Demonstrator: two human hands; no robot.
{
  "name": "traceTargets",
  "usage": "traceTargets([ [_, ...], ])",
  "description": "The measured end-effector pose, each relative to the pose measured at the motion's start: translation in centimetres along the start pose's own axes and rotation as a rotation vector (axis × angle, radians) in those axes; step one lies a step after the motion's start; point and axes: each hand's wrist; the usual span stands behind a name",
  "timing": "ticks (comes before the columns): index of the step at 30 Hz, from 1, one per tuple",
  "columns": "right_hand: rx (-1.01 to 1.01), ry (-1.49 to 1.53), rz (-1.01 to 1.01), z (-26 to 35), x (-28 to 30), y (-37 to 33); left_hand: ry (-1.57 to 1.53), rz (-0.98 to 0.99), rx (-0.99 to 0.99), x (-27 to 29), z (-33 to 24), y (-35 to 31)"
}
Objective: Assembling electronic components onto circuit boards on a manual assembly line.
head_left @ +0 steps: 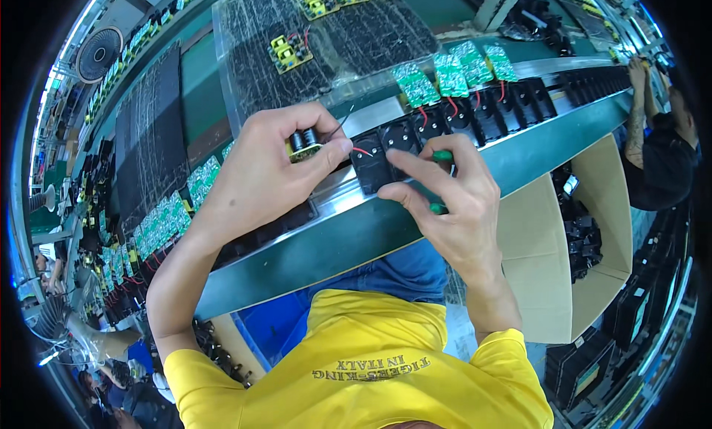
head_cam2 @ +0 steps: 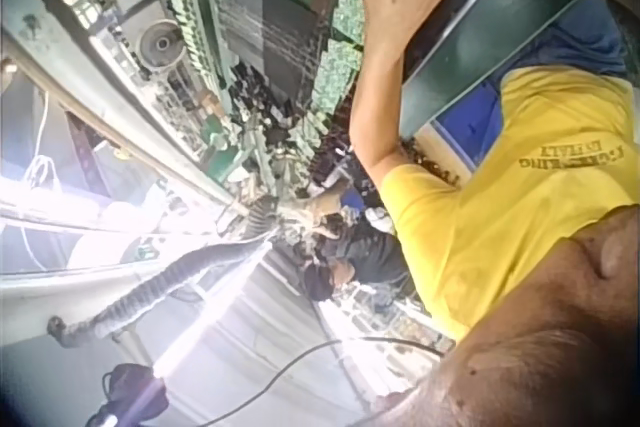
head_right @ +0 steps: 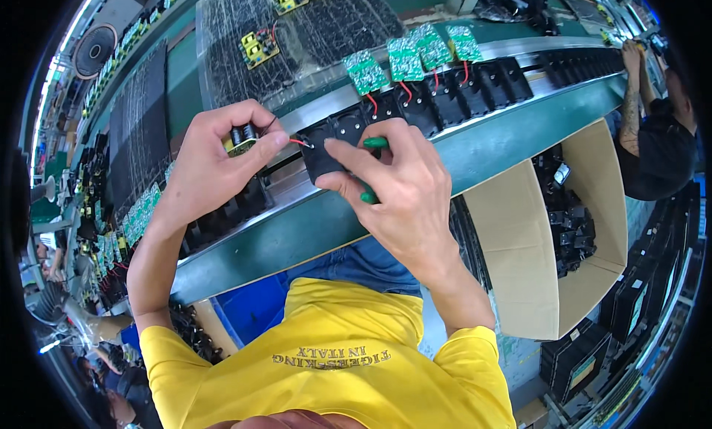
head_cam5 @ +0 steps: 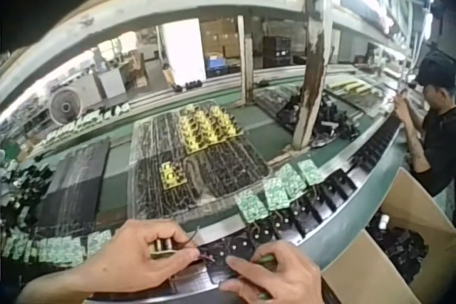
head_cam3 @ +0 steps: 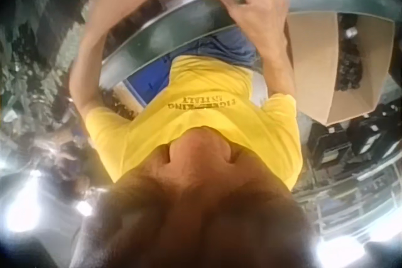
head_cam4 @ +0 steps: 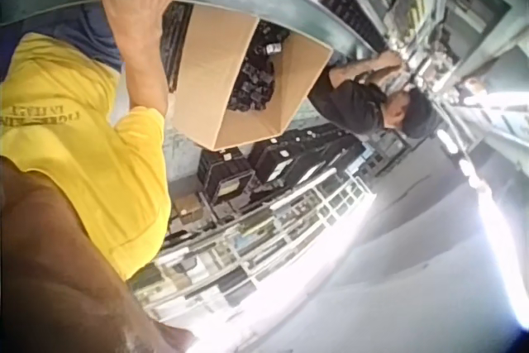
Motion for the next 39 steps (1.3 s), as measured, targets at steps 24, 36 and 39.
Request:
traceTargets([
  [24, -0.004, -0.261, 0.028, -0.5, -2.4, -1.0, 0.4, -0.143, -0.009, -2.7, 2.2, 1.5],
  [36, -0.006, -0.252, 0.026, -0.7, -2.5, -1.0, 0.491, -0.125, -0.025, -2.9, 2.1, 1.4],
  [39, -0.011, -0.256, 0.032, -0.6, -2.4, -1.0, 0.513, -0.121, -0.022, -2.9, 2.1, 1.4],
])
Point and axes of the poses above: each hand's wrist, its own y-axis towards the middle knuckle, its own x-axis out of the back of the hand, z = x × y, and after that the axes turned 15 degrees about z, right-handed
